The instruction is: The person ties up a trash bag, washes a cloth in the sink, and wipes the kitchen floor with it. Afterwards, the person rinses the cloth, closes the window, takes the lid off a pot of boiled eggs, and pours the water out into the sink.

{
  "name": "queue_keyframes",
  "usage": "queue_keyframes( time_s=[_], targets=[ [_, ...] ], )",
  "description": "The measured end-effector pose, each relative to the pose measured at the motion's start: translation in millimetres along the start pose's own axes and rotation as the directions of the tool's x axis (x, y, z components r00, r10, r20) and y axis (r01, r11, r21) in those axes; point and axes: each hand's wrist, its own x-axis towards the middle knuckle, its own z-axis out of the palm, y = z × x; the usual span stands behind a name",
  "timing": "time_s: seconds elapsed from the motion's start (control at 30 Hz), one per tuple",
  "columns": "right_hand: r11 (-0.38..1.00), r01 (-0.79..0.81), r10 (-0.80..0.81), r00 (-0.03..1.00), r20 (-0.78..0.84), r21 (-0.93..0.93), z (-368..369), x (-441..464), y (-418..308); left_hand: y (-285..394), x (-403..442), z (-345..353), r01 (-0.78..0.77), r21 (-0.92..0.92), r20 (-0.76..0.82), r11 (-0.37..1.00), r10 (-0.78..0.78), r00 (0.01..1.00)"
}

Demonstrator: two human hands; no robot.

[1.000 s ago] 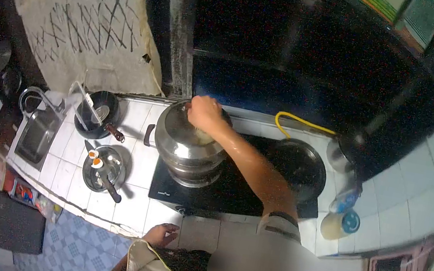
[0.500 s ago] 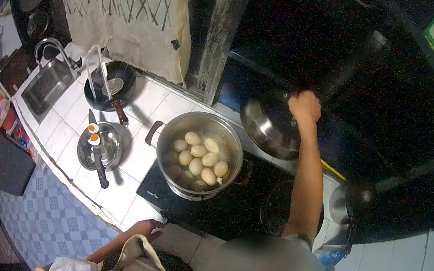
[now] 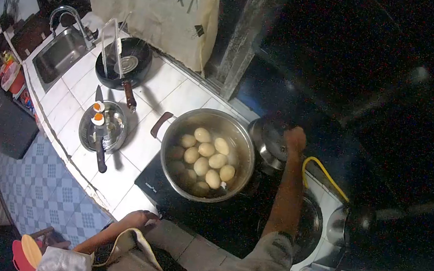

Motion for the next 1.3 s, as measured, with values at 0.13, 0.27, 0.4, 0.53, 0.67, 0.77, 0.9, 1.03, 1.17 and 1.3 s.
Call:
queue_keyframes(
  time_s=[0.13,0.27,0.4,0.53,0.67,0.77,0.9,1.03,1.17,1.3],
  targets=[
    [0.994,0.072,-0.067,0.996,-0.058,0.082,45,17,16,-1,0,2,0.009,0.009,-0.003,1.000,-0.009,1.000],
    [0.992,0.013,-0.020,0.998,0.061,0.123,40,6,8,15,1,-10,0.077,-0.028,-0.001,0.997,-0.077,0.997],
    [0.997,0.054,-0.065,0.964,0.257,0.049,63,31,26,20,7,-20,0.059,-0.049,0.019,0.997,-0.058,0.998],
    [0.975,0.163,-0.167,0.986,0.013,0.151,58,0,34,17,22,-40,0.068,-0.101,-0.036,0.993,-0.072,0.997],
    [0.859,-0.023,0.000,0.999,0.044,0.511,62,-65,68,-27,62,-54,0.105,-0.420,-0.213,0.901,-0.211,0.954],
    [0.869,-0.046,0.037,0.999,0.028,0.493,52,-148,74,-48,105,-87,0.017,-0.614,-0.424,0.789,-0.348,0.836],
    [0.527,-0.345,0.105,0.933,0.343,0.776,16,-209,51,-36,149,-149,-0.088,-0.794,-0.438,0.602,-0.467,0.768],
    [0.593,-0.171,0.059,0.984,0.170,0.787,30,-212,46,-23,169,-182,-0.156,-0.831,-0.369,0.534,-0.318,0.873],
    [0.572,-0.125,0.045,0.992,0.122,0.811,29,-221,46,-14,159,-176,-0.132,-0.702,-0.433,0.700,-0.272,0.860],
    [0.587,-0.022,0.070,0.997,-0.024,0.809,10,-254,53,-2,105,-154,-0.159,-0.691,-0.478,0.705,-0.281,0.832]
  ],
)
